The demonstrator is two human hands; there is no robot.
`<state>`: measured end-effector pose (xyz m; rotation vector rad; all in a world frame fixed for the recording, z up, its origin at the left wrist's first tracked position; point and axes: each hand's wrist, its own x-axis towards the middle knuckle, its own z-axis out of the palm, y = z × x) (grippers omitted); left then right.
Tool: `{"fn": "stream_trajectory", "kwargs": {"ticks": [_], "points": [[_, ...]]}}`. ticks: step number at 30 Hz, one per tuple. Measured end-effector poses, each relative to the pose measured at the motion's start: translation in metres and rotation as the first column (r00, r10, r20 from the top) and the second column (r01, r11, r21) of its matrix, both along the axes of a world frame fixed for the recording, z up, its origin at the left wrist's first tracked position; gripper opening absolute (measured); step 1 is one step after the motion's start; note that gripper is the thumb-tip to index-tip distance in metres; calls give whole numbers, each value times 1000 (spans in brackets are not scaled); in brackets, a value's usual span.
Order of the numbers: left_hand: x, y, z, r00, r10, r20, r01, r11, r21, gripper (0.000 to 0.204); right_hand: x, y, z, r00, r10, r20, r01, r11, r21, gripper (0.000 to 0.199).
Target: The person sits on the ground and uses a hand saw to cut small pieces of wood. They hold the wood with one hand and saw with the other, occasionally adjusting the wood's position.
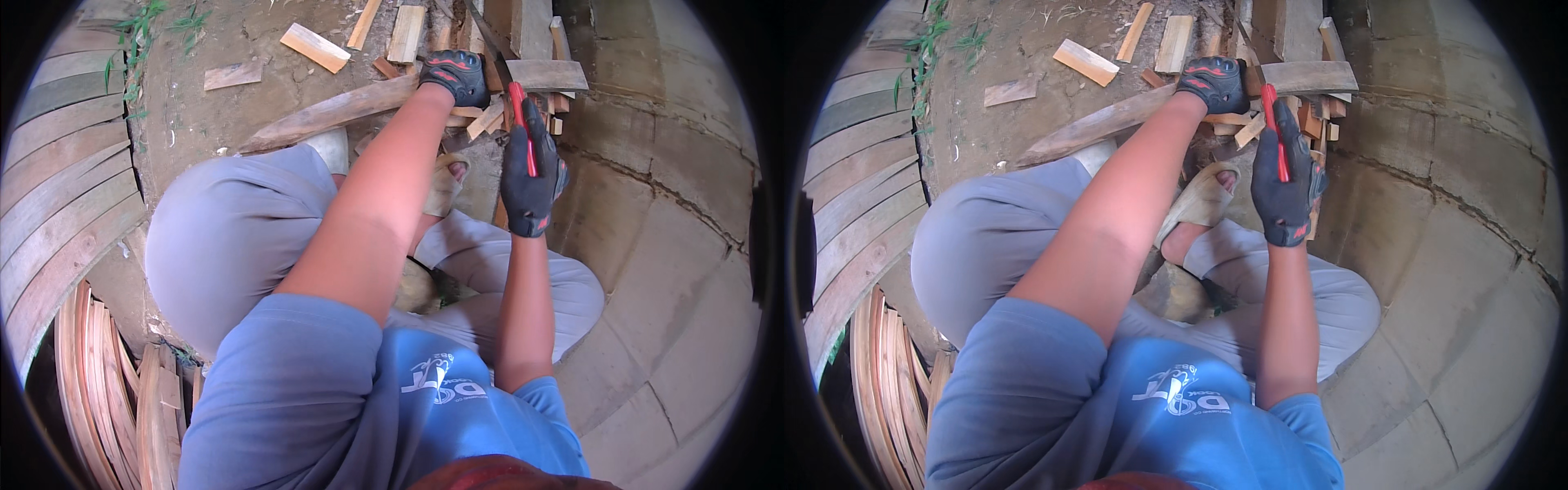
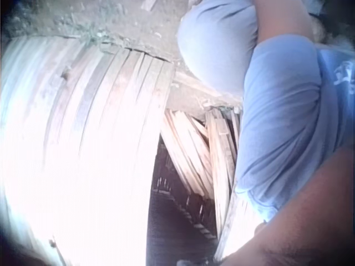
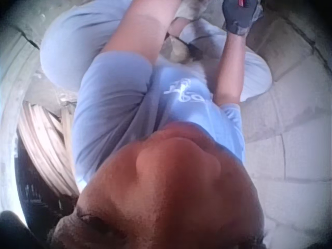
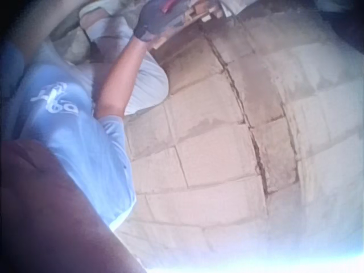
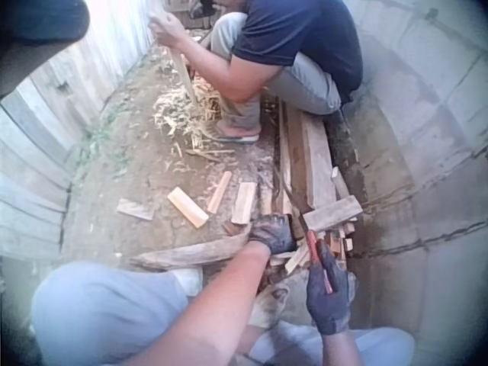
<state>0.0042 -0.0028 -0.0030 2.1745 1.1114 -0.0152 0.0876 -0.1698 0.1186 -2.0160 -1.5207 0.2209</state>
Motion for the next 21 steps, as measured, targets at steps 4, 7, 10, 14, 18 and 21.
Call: {"fn": "stream_trajectory", "kwargs": {"ticks": [4,7,10,14,18,21], "points": [[-2,2,2,1000,2,-3,-2,999,-36,49,-1,20,-5,996,-29,-79,24,998,-60,38],[0,0,-1,1000,1,-1,-1,1000,-11,49,2,22,-15,998,-9,-68,8,1000,-2,37],[1,-1,-2,1000,17,5,-17,1000,3,48,-5,28,-12,996,-41,-76,43,999,24,36],[3,-11,-5,996,87,-13,-86,993,75,43,1,43,-3,996,-69,-54,67,997,-32,36],[4,-18,-8,992,109,58,-116,983,142,39,18,57,9,992,-22,-126,11,996,-86,35],[2,-13,-16,995,86,59,-94,983,159,39,14,47,10,987,-39,-153,23,994,-106,37]]}}
